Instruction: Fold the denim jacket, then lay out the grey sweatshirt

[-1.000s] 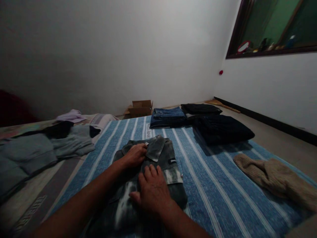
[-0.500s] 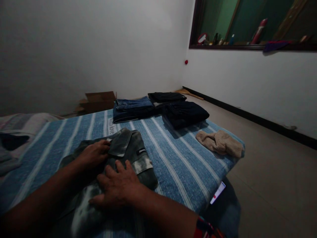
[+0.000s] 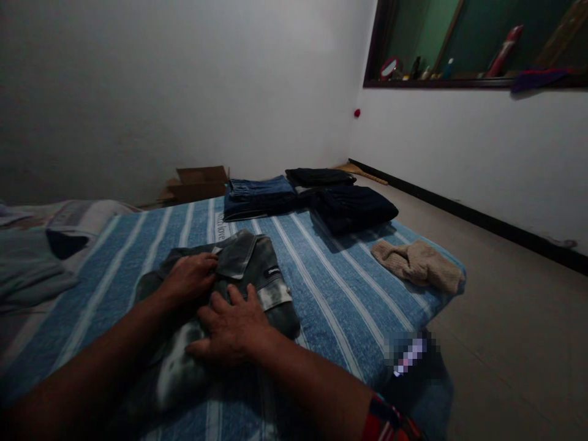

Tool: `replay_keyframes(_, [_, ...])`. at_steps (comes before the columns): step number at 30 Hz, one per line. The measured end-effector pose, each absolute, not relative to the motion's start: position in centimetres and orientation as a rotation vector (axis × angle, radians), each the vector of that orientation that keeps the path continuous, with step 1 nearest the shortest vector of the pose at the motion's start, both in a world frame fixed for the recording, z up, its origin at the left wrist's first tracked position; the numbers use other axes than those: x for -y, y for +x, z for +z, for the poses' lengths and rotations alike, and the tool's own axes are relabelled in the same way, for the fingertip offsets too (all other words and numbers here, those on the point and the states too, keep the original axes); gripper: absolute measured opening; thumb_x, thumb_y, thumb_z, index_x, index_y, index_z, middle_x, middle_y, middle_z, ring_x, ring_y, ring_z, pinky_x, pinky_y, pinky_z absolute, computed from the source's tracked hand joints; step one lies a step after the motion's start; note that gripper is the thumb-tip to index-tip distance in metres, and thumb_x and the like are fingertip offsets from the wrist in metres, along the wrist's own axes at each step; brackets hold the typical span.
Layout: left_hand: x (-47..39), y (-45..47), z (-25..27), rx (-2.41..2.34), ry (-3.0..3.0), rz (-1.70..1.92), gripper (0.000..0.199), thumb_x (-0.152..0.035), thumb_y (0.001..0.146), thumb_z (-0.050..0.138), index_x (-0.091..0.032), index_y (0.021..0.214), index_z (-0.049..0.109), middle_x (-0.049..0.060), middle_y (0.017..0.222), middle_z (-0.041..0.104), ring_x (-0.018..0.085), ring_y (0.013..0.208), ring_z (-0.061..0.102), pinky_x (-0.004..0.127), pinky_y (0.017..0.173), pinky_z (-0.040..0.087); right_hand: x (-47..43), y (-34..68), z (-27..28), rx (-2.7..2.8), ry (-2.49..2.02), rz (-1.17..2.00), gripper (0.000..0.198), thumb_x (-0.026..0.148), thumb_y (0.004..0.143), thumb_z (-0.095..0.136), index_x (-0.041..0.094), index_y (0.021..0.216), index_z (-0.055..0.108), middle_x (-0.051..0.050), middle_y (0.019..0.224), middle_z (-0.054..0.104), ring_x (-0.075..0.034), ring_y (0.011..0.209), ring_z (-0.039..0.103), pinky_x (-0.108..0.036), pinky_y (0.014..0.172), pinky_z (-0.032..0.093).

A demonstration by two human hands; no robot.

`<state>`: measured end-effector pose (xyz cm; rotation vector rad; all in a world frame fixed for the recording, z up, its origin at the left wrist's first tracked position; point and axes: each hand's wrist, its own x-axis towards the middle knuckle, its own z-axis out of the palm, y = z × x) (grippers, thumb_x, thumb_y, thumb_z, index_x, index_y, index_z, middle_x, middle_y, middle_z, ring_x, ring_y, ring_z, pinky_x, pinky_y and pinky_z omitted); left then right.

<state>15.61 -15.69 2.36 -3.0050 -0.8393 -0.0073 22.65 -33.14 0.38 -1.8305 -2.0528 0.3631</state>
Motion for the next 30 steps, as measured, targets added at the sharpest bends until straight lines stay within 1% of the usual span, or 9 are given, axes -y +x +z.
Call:
replay_keyframes(4, [16.1,15.4,2.1,0.815,-2.936,-0.008,0.022,-0.015,0.081,0.041,-0.017,0.085,0.062,0.012,0.117,0.062,0.027,0.108,0.056,0.042,0.091,0.036,33.2,22.7,0.5,2.073,-1.849,0.376,0.056,0.058,0.09,0.034,0.022,0.133,0.042,-0.01,0.149,0.031,-0.033,0.138,0.017,-0.063,0.106,0.015])
replay_keyframes(7, [16.3,15.3,1.5,0.795,-2.899,-0.066,0.023,-0.017,0.083,0.04,-0.018,0.087,0.062,0.013,0.117,0.062,0.028,0.106,0.057,0.045,0.093,0.035,33.1,22.7,0.6,2.069,-1.855,0.392,0.056,0.058,0.09,0.034,0.023,0.134,0.04,-0.009,0.15,0.03,-0.033,0.139,0.016,-0.063,0.107,0.014])
replay_keyframes(11, [16.3,15.0,1.0,0.72,-2.892,-0.155,0.027,-0.017,0.083,0.037,-0.017,0.09,0.062,0.015,0.115,0.063,0.03,0.106,0.057,0.048,0.094,0.034,33.1,22.6,0.6,2.066,-1.852,0.415,0.058,0.058,0.09,0.035,0.023,0.136,0.037,-0.009,0.151,0.028,-0.034,0.139,0.016,-0.064,0.106,0.015])
replay_keyframes(14, [16.3,14.6,0.9,0.703,-2.904,-0.175,0.026,-0.018,0.083,0.037,-0.015,0.09,0.062,0.016,0.112,0.062,0.03,0.107,0.056,0.047,0.094,0.035,33.1,22.6,0.4,2.058,-1.848,0.405,0.059,0.058,0.09,0.033,0.022,0.136,0.037,-0.01,0.15,0.029,-0.035,0.139,0.015,-0.064,0.106,0.014])
replay_keyframes(17, [16.8,14.3,1.0,0.731,-2.873,-0.261,0.026,-0.021,0.083,0.041,-0.015,0.102,0.058,0.017,0.123,0.056,0.029,0.117,0.049,0.043,0.098,0.034,33.1,22.5,0.2,2.048,-1.845,0.399,0.061,0.06,0.09,0.032,0.022,0.136,0.037,-0.01,0.15,0.029,-0.035,0.138,0.016,-0.064,0.107,0.013])
replay_keyframes(19, [17.3,14.0,1.1,0.761,-2.849,-0.31,0.027,-0.021,0.083,0.043,-0.016,0.106,0.056,0.017,0.128,0.052,0.028,0.122,0.044,0.04,0.102,0.032,33.1,22.5,0.0,2.047,-1.841,0.396,0.061,0.06,0.089,0.031,0.022,0.137,0.036,-0.01,0.151,0.027,-0.035,0.138,0.016,-0.063,0.107,0.013])
replay_keyframes(22, [18.3,13.9,1.2,0.775,-2.845,-0.353,0.023,-0.018,0.083,0.042,-0.014,0.101,0.056,0.016,0.128,0.05,0.027,0.124,0.041,0.038,0.105,0.03,33.1,22.4,-0.2,2.047,-1.838,0.385,0.063,0.061,0.09,0.03,0.021,0.138,0.036,-0.011,0.15,0.027,-0.036,0.138,0.016,-0.064,0.107,0.013])
replay_keyframes(25, [18.8,13.9,1.2,0.736,-2.849,-0.335,0.021,-0.013,0.081,0.043,-0.013,0.096,0.058,0.015,0.128,0.051,0.026,0.125,0.04,0.037,0.106,0.03,33.0,22.5,-0.3,2.05,-1.833,0.383,0.063,0.06,0.09,0.031,0.021,0.139,0.035,-0.011,0.15,0.027,-0.036,0.138,0.015,-0.064,0.106,0.014])
replay_keyframes(30, [18.1,13.9,0.6,0.683,-2.836,-0.288,0.018,-0.012,0.075,0.05,-0.012,0.084,0.065,0.019,0.124,0.057,0.034,0.123,0.044,0.044,0.1,0.036,33.1,22.5,-0.2,2.05,-1.833,0.403,0.063,0.06,0.09,0.031,0.02,0.139,0.034,-0.011,0.151,0.027,-0.036,0.138,0.015,-0.064,0.107,0.012])
